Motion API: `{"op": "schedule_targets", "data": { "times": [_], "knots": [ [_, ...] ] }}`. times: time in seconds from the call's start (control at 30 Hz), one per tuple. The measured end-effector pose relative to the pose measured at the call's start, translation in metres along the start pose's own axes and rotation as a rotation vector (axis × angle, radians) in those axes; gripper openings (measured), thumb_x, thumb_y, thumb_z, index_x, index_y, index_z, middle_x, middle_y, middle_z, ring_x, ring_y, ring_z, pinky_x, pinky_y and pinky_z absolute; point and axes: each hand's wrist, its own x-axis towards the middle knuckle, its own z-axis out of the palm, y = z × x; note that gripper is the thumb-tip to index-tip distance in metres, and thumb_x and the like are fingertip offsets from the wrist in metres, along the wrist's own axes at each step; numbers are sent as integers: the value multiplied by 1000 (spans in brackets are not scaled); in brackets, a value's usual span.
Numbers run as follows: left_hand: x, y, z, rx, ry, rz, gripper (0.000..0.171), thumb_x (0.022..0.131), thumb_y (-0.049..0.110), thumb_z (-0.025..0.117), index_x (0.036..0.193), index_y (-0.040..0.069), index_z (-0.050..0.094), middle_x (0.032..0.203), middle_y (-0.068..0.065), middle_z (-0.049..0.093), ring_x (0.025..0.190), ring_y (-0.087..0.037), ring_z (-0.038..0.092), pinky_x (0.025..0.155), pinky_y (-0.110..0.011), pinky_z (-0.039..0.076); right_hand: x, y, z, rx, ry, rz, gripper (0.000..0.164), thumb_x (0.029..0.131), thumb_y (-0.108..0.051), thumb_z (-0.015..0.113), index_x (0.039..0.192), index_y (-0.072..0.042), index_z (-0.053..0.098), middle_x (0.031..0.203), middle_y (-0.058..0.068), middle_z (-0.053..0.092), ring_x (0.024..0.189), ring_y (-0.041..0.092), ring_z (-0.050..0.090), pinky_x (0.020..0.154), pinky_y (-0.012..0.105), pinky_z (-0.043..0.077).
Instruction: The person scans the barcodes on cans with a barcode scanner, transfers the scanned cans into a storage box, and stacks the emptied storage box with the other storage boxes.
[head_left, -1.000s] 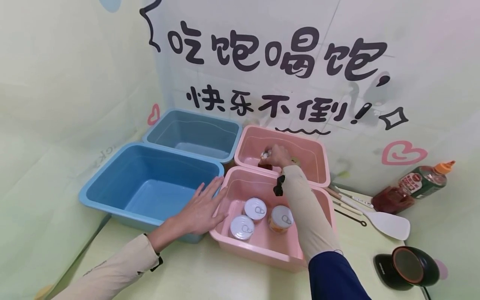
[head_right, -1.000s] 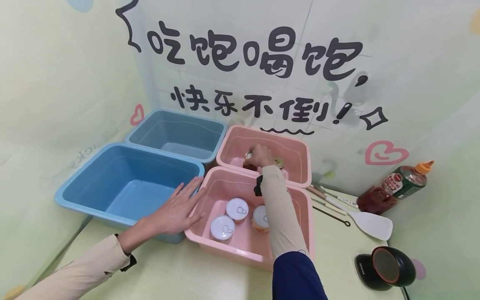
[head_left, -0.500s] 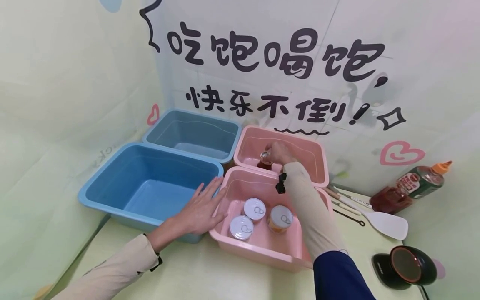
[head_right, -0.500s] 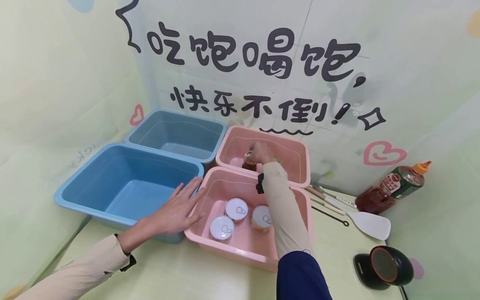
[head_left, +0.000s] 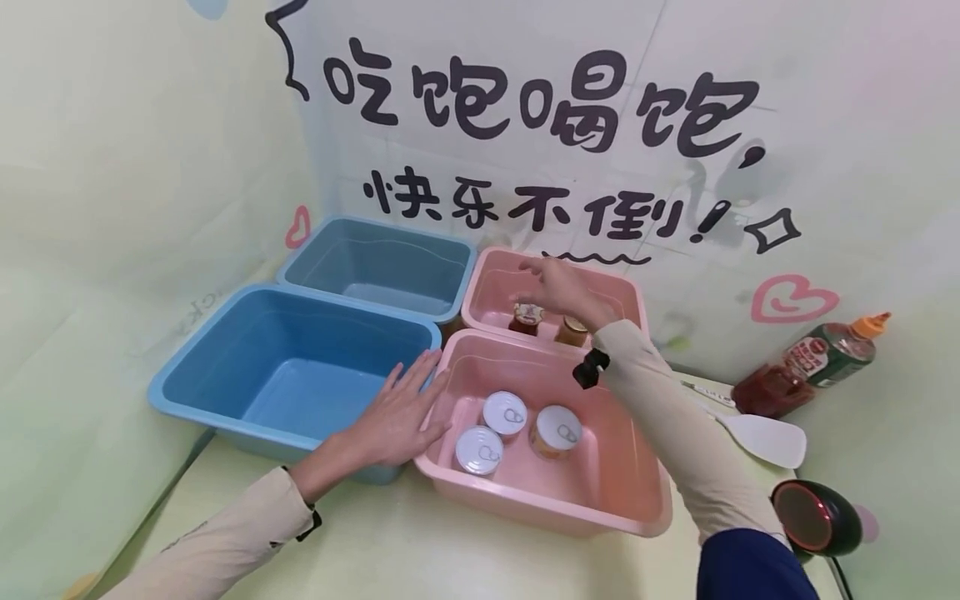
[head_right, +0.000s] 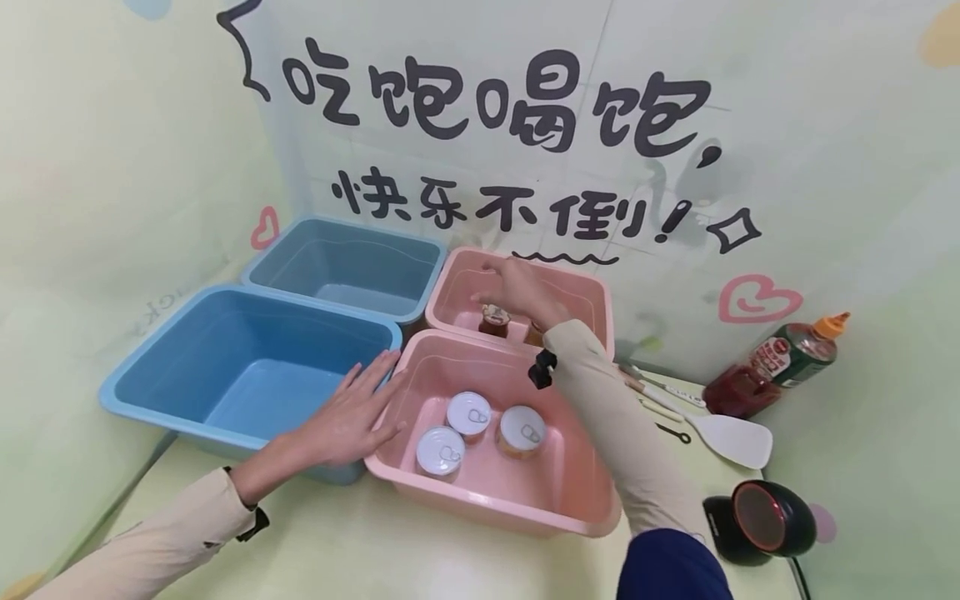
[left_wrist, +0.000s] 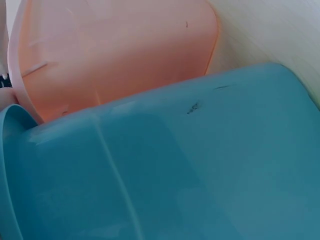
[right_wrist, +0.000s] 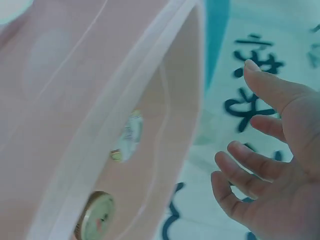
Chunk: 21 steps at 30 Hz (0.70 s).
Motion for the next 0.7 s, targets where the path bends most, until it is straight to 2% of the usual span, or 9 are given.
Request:
{"op": "schedule_targets", "data": {
  "times": [0.07, 0.17, 0.2, 0.27, 0.37, 0.5, 0.57, 0.7],
  "knots": [
    [0, 0, 0, -2, 1, 3, 74, 96, 41, 58, 155, 4, 34, 168, -17, 13, 156, -36, 8, 122, -63, 12, -10, -8, -6, -20, 11, -20, 60, 89, -27, 76, 143, -12, 54, 139, 12, 60, 102, 33, 63, 89, 42, 54],
    [1, 0, 0, -10, 3, 3, 74, 96, 41, 59, 155, 4, 34, 168, -17, 14, 156, -36, 9, 121, -64, 13, -27, -18, -12, -50, 23, -30, 62, 87, -30, 77, 142, -12, 55, 138, 12, 60, 108, 36, 62, 95, 48, 52],
    [1, 0, 0, -11, 2, 2, 74, 96, 40, 59, 155, 4, 34, 168, -17, 14, 156, -36, 9, 121, -64, 13, -33, -20, -14, -70, 25, -36, 62, 87, -31, 78, 142, -13, 55, 139, 12, 59, 116, 33, 60, 98, 49, 50],
    [0, -1, 1, -12, 4, -3, 74, 96, 40, 59, 155, 4, 34, 168, -17, 14, 156, -36, 9, 121, -64, 13, -44, -25, -15, -109, 28, -45, 63, 86, -31, 78, 142, -13, 55, 141, 12, 56, 121, 32, 57, 98, 50, 50],
    [-1, -2, 2, -13, 11, -1, 74, 95, 40, 59, 155, 4, 35, 168, -17, 14, 156, -36, 9, 121, -64, 14, -62, -28, -14, -158, 47, -76, 61, 85, -31, 80, 138, -12, 58, 138, 13, 59, 116, 32, 60, 94, 49, 52],
    [-1, -2, 3, -24, 15, 5, 74, 95, 40, 60, 154, 3, 35, 168, -18, 15, 156, -37, 10, 121, -64, 14, -88, -27, -6, -193, 54, -139, 59, 81, -31, 83, 131, -7, 63, 118, 13, 67, 100, 30, 65, 85, 45, 54],
    [-1, -2, 2, -23, 14, 3, 74, 95, 40, 59, 154, 3, 35, 168, -17, 14, 156, -36, 9, 121, -64, 14, -99, -25, -1, -184, 30, -170, 57, 80, -30, 84, 128, -5, 65, 111, 14, 68, 95, 30, 66, 84, 46, 54],
    [0, -1, 2, -22, 16, 6, 73, 95, 41, 60, 154, 3, 36, 168, -17, 14, 156, -36, 9, 121, -64, 15, -114, -19, 11, -176, -71, -194, 57, 79, -29, 85, 123, 1, 66, 112, 19, 69, 91, 32, 69, 83, 47, 55]
  ]
}}
